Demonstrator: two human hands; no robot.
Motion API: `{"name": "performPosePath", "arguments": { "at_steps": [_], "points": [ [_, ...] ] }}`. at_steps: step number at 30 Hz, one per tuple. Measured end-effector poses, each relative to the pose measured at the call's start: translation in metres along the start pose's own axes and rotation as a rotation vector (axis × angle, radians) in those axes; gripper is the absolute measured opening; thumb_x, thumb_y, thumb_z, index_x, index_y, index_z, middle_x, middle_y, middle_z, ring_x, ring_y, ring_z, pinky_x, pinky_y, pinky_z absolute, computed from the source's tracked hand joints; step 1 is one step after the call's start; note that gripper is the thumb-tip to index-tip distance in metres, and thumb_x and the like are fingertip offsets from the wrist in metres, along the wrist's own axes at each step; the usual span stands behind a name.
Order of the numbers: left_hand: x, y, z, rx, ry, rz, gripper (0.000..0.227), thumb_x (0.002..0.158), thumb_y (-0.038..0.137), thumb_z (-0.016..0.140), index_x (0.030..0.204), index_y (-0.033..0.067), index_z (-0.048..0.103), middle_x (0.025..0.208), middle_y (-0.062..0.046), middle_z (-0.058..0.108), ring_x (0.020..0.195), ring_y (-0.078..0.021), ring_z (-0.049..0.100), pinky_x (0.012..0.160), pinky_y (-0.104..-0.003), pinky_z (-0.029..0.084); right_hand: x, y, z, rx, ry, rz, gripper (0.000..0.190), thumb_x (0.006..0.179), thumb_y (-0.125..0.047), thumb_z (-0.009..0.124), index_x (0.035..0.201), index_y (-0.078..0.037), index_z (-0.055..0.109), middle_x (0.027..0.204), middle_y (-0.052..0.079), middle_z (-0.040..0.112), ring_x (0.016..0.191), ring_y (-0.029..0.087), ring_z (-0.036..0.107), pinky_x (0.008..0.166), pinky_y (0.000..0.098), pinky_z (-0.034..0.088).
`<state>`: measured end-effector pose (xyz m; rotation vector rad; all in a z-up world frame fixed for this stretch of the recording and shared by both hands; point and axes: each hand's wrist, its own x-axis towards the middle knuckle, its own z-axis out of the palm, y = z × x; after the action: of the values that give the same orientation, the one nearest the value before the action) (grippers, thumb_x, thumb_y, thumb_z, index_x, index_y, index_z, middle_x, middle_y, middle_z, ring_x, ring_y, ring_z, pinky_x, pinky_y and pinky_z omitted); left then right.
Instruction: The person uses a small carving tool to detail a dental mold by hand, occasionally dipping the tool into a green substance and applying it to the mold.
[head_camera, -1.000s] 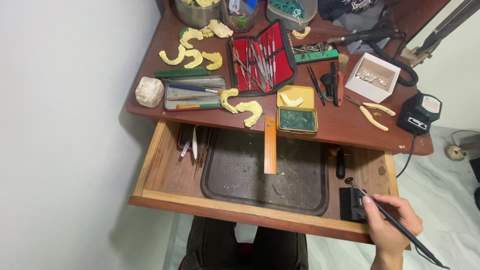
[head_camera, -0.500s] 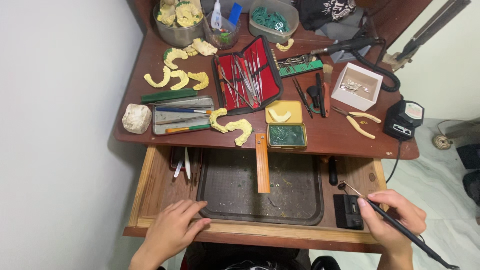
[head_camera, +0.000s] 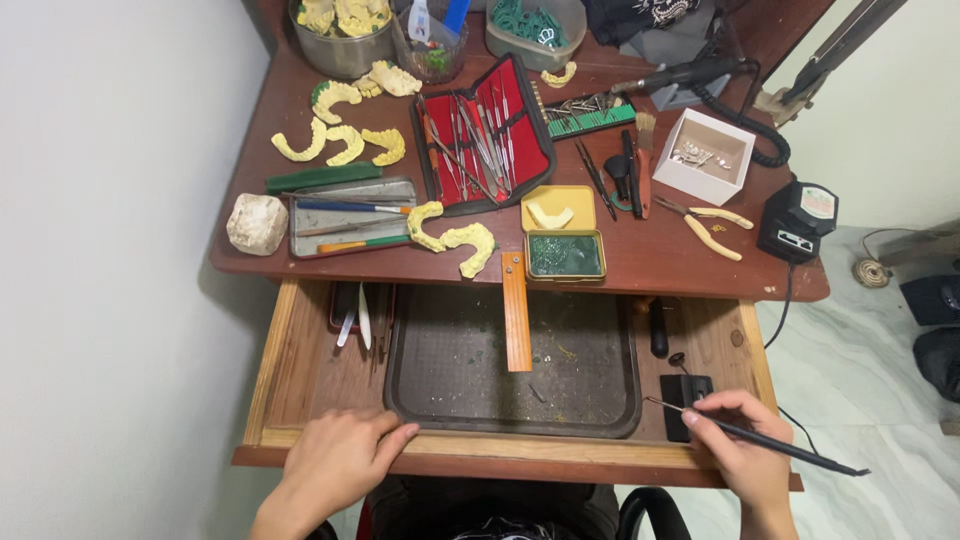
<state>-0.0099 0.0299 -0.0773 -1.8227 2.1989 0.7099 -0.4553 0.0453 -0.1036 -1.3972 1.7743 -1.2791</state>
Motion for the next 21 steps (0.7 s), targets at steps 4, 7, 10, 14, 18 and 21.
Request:
{"name": "performPosePath", "arguments": {
  "at_steps": [4, 7, 10, 14, 18, 21],
  "points": [
    [0.003, -0.005, 0.009, 0.017, -0.010, 0.019, 0.047, 0.094, 0.061, 0.038, 0.089, 0.0282, 0.070, 0.094, 0.005, 0.072, 0.088, -0.0296, 0.066, 0.068, -0.051, 0.052, 0.002, 0.011, -0.002, 0.067, -0.005, 0.155, 0.010, 0.074, 0.002, 0.076, 0.080, 0.001, 0.068, 0.059, 0.014, 0.066, 0.047, 0.019, 0.061, 0.051, 0.0238, 0.047],
    [0.007, -0.006, 0.015, 0.002, -0.037, -0.007, 0.049, 0.093, 0.065, 0.038, 0.095, 0.0317, 0.073, 0.099, 0.006, 0.072, 0.091, -0.0300, 0.067, 0.075, -0.052, 0.052, 0.011, 0.014, -0.007, 0.102, 0.003, 0.258, 0.009, 0.075, 0.005, 0.074, 0.080, 0.006, 0.066, 0.054, 0.019, 0.062, 0.043, 0.023, 0.057, 0.048, 0.0277, 0.045],
    [0.003, -0.012, 0.036, -0.047, -0.018, 0.040, 0.050, 0.094, 0.064, 0.039, 0.097, 0.0309, 0.075, 0.094, 0.006, 0.074, 0.083, -0.0269, 0.068, 0.076, -0.046, 0.053, 0.006, 0.020, -0.012, 0.136, 0.016, 0.266, 0.009, 0.076, 0.007, 0.071, 0.079, 0.006, 0.063, 0.053, 0.018, 0.058, 0.042, 0.022, 0.054, 0.046, 0.0281, 0.042],
    [-0.001, -0.014, 0.040, -0.076, 0.112, 0.092, 0.045, 0.093, 0.059, 0.044, 0.088, 0.0277, 0.076, 0.085, 0.006, 0.076, 0.084, -0.0259, 0.069, 0.074, -0.046, 0.053, 0.007, 0.019, -0.015, 0.109, -0.053, 0.242, 0.010, 0.074, 0.006, 0.073, 0.077, 0.003, 0.064, 0.050, 0.016, 0.058, 0.042, 0.020, 0.052, 0.047, 0.0269, 0.040],
    [-0.002, -0.018, 0.033, -0.058, 0.171, 0.101, 0.042, 0.092, 0.057, 0.046, 0.091, 0.0306, 0.078, 0.088, 0.005, 0.076, 0.084, -0.0287, 0.068, 0.075, -0.046, 0.052, 0.007, 0.026, -0.014, 0.174, -0.055, 0.217, 0.011, 0.074, 0.007, 0.071, 0.078, 0.004, 0.062, 0.052, 0.014, 0.056, 0.041, 0.019, 0.049, 0.045, 0.0247, 0.036],
    [0.004, -0.044, 0.002, -0.062, 0.438, 0.174, 0.049, 0.090, 0.061, 0.053, 0.104, 0.0200, 0.074, 0.105, 0.000, 0.075, 0.099, -0.0169, 0.068, 0.084, -0.038, 0.059, 0.007, 0.028, -0.015, 0.205, -0.071, 0.204, 0.010, 0.074, 0.008, 0.071, 0.078, 0.005, 0.063, 0.052, 0.016, 0.056, 0.039, 0.020, 0.050, 0.043, 0.0259, 0.039]
  ]
}}
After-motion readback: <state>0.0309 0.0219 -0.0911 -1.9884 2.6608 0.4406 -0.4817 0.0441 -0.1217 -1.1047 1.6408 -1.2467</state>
